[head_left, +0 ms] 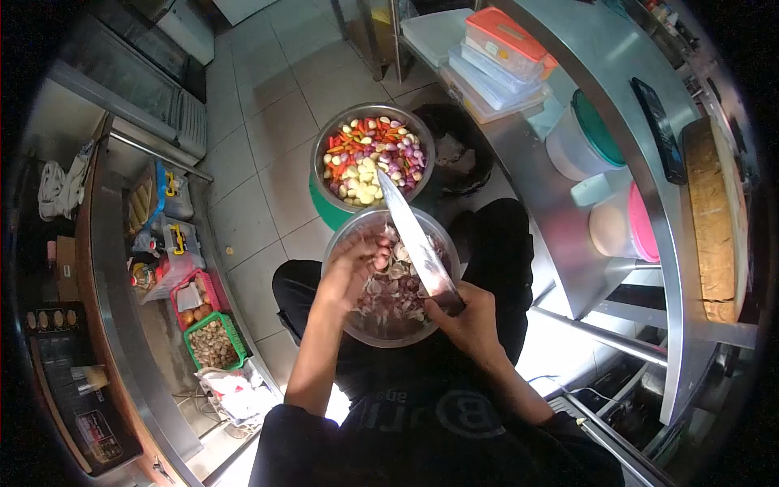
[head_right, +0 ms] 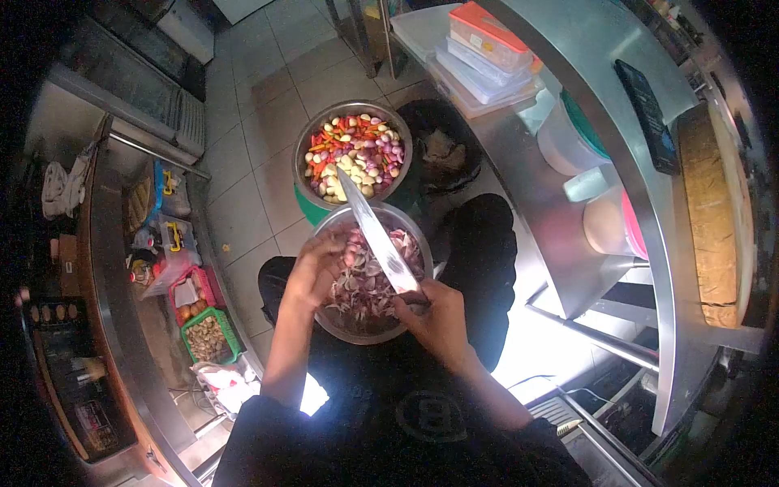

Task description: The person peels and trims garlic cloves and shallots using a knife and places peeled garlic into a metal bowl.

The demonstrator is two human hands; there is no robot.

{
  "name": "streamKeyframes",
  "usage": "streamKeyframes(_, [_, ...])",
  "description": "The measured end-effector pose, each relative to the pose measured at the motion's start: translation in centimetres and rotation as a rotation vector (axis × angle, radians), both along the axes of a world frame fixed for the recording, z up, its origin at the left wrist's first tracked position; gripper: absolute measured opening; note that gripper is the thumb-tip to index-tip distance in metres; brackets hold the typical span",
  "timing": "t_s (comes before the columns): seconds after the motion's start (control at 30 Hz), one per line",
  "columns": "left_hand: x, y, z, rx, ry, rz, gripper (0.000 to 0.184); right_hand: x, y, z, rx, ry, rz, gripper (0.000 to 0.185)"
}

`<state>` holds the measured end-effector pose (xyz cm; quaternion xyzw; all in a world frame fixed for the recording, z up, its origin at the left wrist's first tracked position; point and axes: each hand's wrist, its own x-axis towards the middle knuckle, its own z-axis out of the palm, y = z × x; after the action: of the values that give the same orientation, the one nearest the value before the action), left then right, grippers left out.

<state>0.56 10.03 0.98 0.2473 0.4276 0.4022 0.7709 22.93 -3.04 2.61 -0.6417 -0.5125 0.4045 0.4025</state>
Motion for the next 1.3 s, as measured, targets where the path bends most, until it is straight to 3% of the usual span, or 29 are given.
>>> streamKeyframes(0.1, [0.1, -2.9, 0.8, -0.120, -0.024, 0.024, 0.036, -0.3, 0.2, 0.6, -0.039, -0.024, 0.021, 0.026])
streamKeyframes(0.17, [0.0, -4.3, 1.1, -0.131, -0.180, -0.001, 0.044, -0.3, 0.5, 0.8, -0.034, -0.143, 0.088, 0.031])
streamKeyframes(0.2, [0.0, -4.8, 1.3, -0.126, -0.247, -0.025, 0.053, -0.4, 0.6, 0.7, -0.039, -0.142, 0.090, 0.031])
streamKeyframes(0.3, [0.4, -6.5, 1.6, -0.138, -0.354, -0.027, 0.056, -1.3, 1.0, 0.4, 0.022, -0.072, 0.089, 0.034])
streamKeyframes(0.37, [0.8, -7.6, 1.9, -0.078, -0.319, -0.068, 0.057, -1.9, 1.1, 0.4, 0.145, 0.088, 0.046, 0.034])
streamKeyframes(0.57, [1.5, -10.1, 1.0, -0.165, -0.089, -0.050, 0.045, -2.5, 1.6, 1.3, 0.198, 0.096, 0.068, 0.031])
streamKeyframes(0.73, [2.1, -10.2, 2.3, -0.125, -0.124, -0.039, 0.043, -2.0, 1.4, 0.6, 0.171, 0.131, 0.046, 0.027])
streamKeyframes(0.8, [1.9, -10.5, 1.1, -0.010, -0.055, -0.081, 0.041, -2.1, 1.4, 0.5, 0.147, 0.166, 0.033, 0.026])
streamKeyframes(1.0, [2.2, -10.1, 1.4, 0.014, 0.156, -0.060, 0.026, -2.0, 1.7, 1.2, 0.138, 0.087, 0.117, 0.025])
streamKeyframes(1.17, [2.1, -10.4, 0.8, 0.176, 0.119, -0.060, 0.026, -2.5, 1.5, 0.7, 0.088, 0.313, -0.014, 0.021])
streamKeyframes(1.3, [2.2, -10.2, 1.9, 0.211, 0.166, -0.103, 0.024, -1.9, 1.6, 1.3, 0.054, 0.311, 0.010, 0.021])
